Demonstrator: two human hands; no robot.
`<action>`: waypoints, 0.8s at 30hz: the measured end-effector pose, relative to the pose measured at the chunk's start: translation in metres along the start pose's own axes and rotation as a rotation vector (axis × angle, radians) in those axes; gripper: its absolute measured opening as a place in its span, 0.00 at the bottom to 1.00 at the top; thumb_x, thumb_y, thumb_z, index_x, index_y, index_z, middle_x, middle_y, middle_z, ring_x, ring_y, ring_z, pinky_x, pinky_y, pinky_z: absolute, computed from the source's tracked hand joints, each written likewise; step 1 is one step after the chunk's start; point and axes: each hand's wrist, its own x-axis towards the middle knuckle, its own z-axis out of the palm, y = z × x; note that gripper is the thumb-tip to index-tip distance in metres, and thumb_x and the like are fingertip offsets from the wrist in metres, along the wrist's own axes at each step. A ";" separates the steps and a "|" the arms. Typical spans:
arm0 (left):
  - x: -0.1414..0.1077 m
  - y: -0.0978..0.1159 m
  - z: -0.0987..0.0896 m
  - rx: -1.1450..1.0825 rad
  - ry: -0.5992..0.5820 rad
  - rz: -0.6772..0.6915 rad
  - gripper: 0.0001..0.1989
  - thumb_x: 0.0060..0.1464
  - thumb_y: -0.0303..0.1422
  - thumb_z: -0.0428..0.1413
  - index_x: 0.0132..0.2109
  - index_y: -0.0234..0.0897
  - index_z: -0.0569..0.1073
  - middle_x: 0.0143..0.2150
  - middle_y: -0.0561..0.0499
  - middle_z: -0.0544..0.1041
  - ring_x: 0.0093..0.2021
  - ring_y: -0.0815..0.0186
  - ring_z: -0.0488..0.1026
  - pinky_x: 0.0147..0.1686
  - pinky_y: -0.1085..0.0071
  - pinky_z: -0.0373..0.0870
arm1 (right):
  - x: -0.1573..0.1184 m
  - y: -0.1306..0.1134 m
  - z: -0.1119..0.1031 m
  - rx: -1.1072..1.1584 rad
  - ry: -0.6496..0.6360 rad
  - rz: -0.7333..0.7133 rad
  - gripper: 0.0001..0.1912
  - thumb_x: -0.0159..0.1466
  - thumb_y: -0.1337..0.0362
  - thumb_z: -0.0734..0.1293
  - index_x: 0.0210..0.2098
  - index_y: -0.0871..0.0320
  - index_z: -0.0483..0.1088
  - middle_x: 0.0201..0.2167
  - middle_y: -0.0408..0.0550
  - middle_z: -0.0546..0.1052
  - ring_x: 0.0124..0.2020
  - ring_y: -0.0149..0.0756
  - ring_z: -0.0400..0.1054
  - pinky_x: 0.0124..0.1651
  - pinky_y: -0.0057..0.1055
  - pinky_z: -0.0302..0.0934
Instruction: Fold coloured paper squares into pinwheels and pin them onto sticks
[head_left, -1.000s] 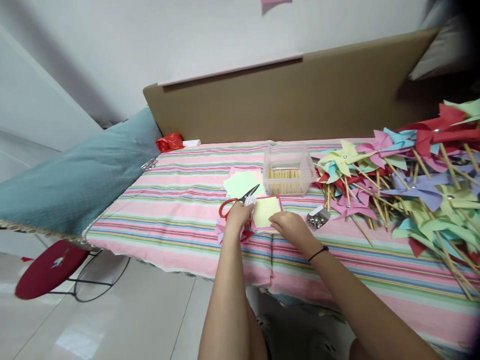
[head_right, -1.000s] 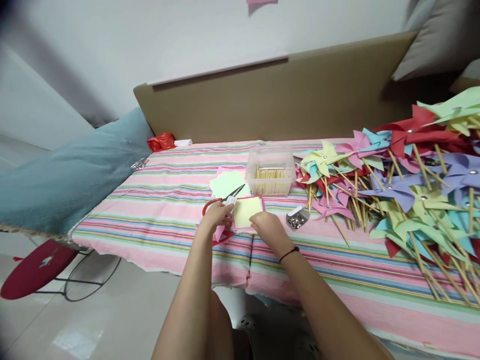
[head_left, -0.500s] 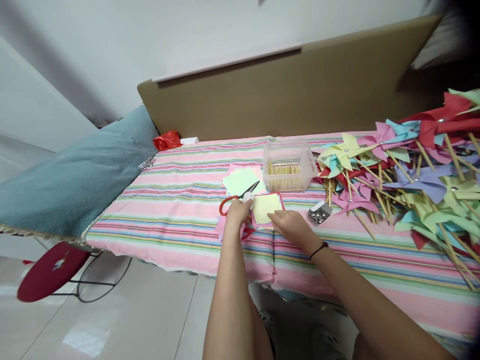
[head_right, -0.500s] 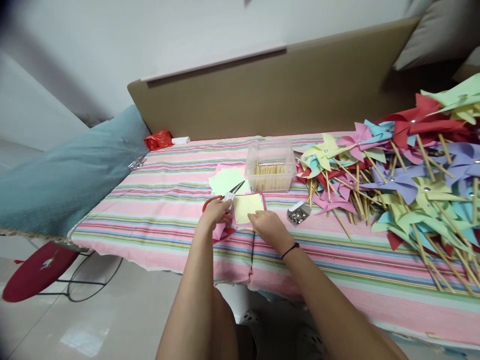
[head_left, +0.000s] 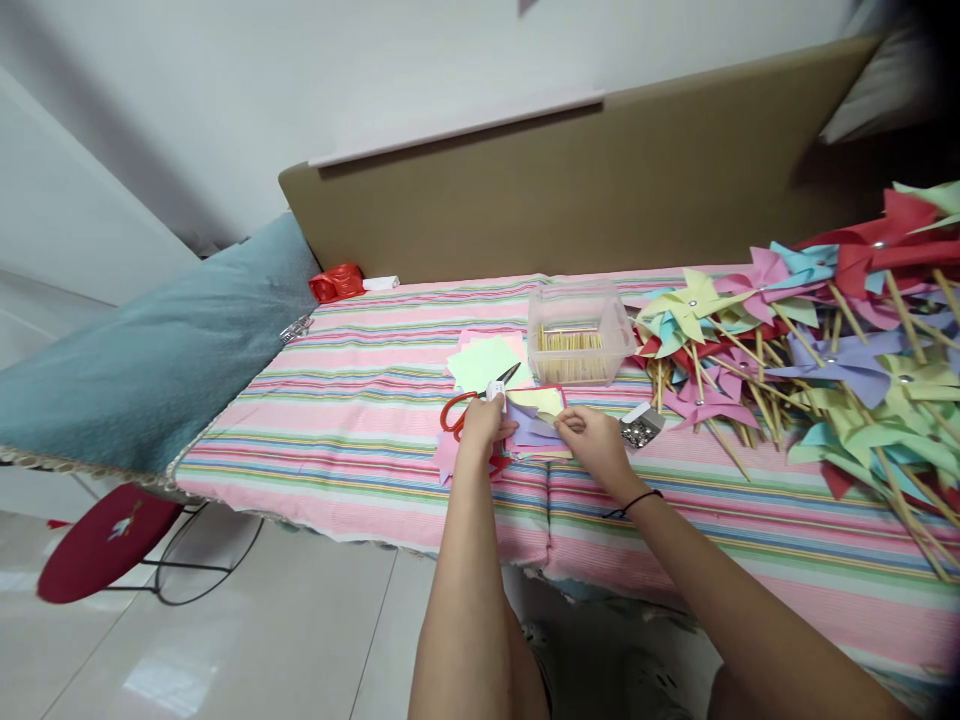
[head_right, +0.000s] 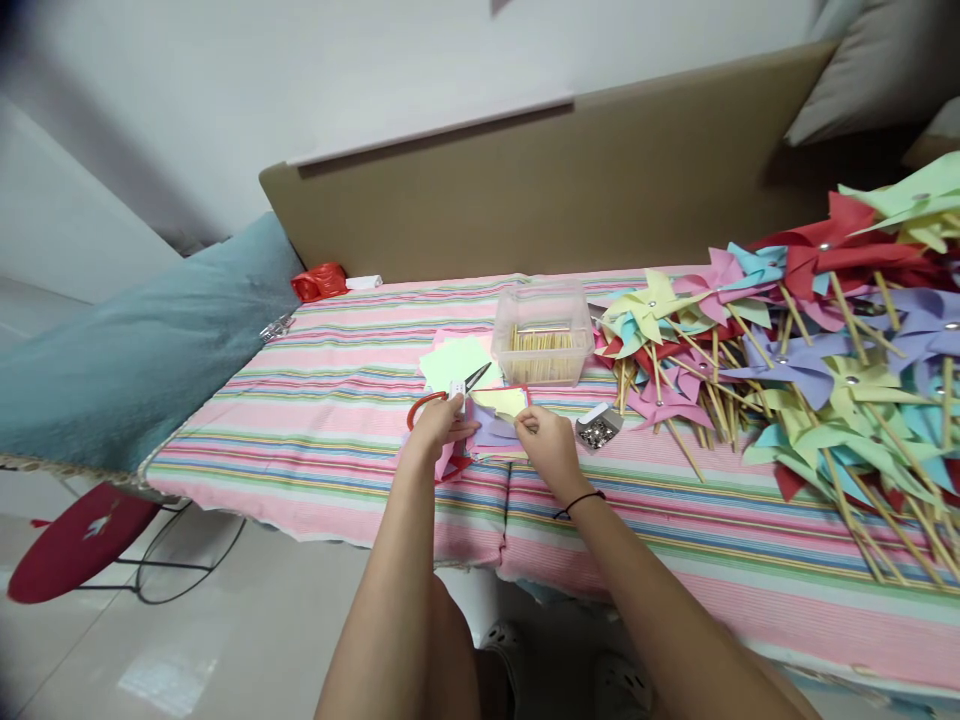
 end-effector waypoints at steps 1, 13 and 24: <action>0.001 -0.001 0.001 -0.008 0.005 -0.006 0.15 0.60 0.36 0.48 0.50 0.32 0.63 0.46 0.39 0.73 0.35 0.64 0.79 0.34 0.72 0.74 | 0.000 0.000 0.000 0.040 0.006 0.020 0.07 0.57 0.65 0.61 0.27 0.57 0.71 0.27 0.47 0.80 0.31 0.38 0.76 0.36 0.30 0.68; 0.000 0.002 0.009 0.020 0.090 0.043 0.18 0.63 0.39 0.42 0.52 0.32 0.62 0.45 0.41 0.73 0.34 0.66 0.78 0.31 0.74 0.74 | 0.001 -0.005 -0.004 0.230 0.065 0.146 0.07 0.53 0.59 0.63 0.24 0.56 0.66 0.21 0.45 0.77 0.25 0.39 0.73 0.30 0.31 0.65; 0.001 -0.008 0.027 0.608 0.068 0.254 0.12 0.56 0.36 0.54 0.44 0.33 0.70 0.48 0.37 0.75 0.50 0.55 0.73 0.45 0.64 0.67 | 0.002 -0.028 -0.053 0.444 0.342 0.214 0.12 0.52 0.56 0.67 0.30 0.57 0.66 0.25 0.47 0.77 0.27 0.37 0.72 0.29 0.30 0.64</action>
